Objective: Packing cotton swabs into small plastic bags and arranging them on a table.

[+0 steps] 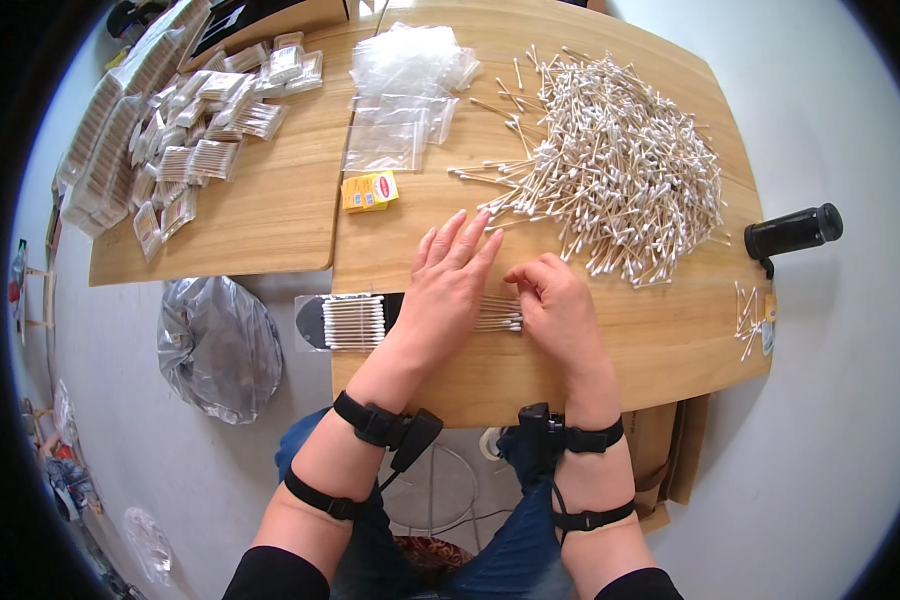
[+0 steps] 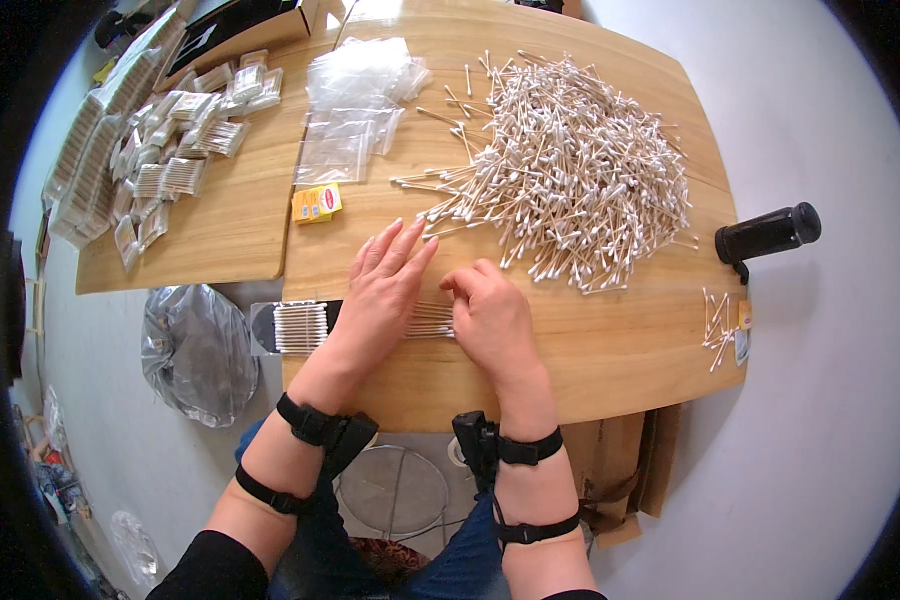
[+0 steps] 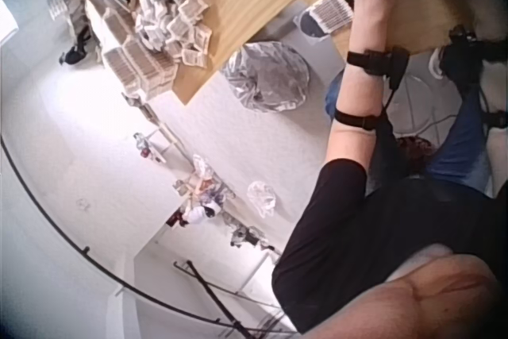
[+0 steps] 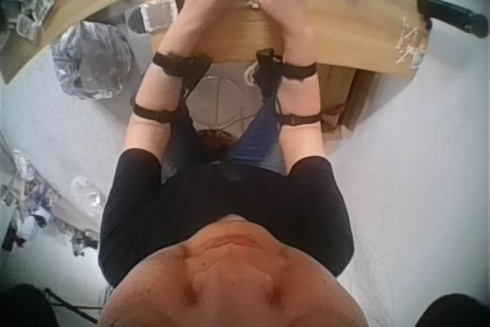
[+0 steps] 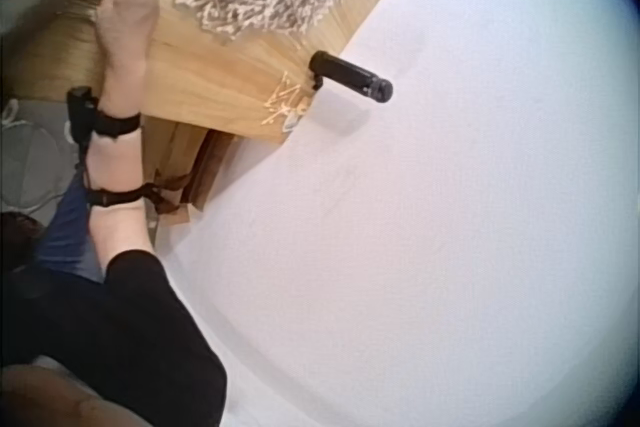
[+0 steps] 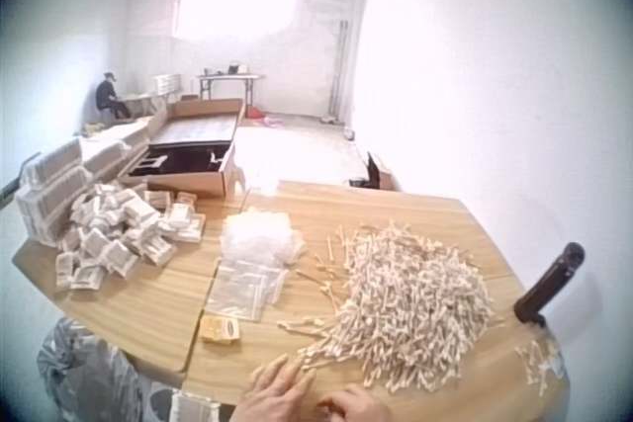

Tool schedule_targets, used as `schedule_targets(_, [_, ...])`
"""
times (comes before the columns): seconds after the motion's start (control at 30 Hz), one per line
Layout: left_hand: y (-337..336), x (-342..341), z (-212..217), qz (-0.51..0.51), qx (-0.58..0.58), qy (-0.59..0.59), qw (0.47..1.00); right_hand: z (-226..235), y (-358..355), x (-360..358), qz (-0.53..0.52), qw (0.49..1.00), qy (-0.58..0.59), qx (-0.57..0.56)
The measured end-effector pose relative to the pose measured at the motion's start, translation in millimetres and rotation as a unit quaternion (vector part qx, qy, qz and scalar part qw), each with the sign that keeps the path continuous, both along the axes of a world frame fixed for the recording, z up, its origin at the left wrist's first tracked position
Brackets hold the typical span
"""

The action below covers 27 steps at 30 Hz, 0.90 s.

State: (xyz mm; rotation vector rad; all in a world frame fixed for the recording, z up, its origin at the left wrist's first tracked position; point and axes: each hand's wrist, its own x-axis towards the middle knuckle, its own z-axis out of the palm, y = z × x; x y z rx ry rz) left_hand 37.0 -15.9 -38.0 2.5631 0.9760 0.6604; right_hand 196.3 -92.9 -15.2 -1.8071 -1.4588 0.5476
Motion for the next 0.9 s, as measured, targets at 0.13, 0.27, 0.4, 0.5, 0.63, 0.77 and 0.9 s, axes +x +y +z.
schedule_targets(0.13, [3, 7, -9, -0.004, 0.020, 0.024, 1.000, 0, 1, 2, 0.002, 1.000, -0.003, -0.003])
schedule_targets(0.27, [3, 8, -1, -0.016, 0.017, 0.072, 0.997, 3, -4, 8, -0.005, 1.000, 0.005, 0.003])
schedule_targets(0.4, [7, -4, 12, -0.046, -0.032, 0.045, 0.997, 2, -10, 20, -0.034, 0.999, 0.028, -0.010])
schedule_targets(0.5, [11, -17, 16, -0.058, -0.073, -0.054, 0.994, 0, -14, 27, -0.052, 0.998, -0.002, 0.021])
schedule_targets(0.63, [5, -2, 12, -0.009, -0.006, -0.098, 0.995, 3, -12, 25, -0.105, 0.994, 0.004, 0.027])
schedule_targets(0.77, [1, 2, 7, -0.064, -0.004, -0.086, 0.994, -4, -9, 24, -0.089, 0.988, -0.104, 0.077])
schedule_targets(0.9, [0, -4, 14, -0.116, -0.075, -0.104, 0.985, -6, -12, 26, -0.057, 0.989, -0.123, 0.063])
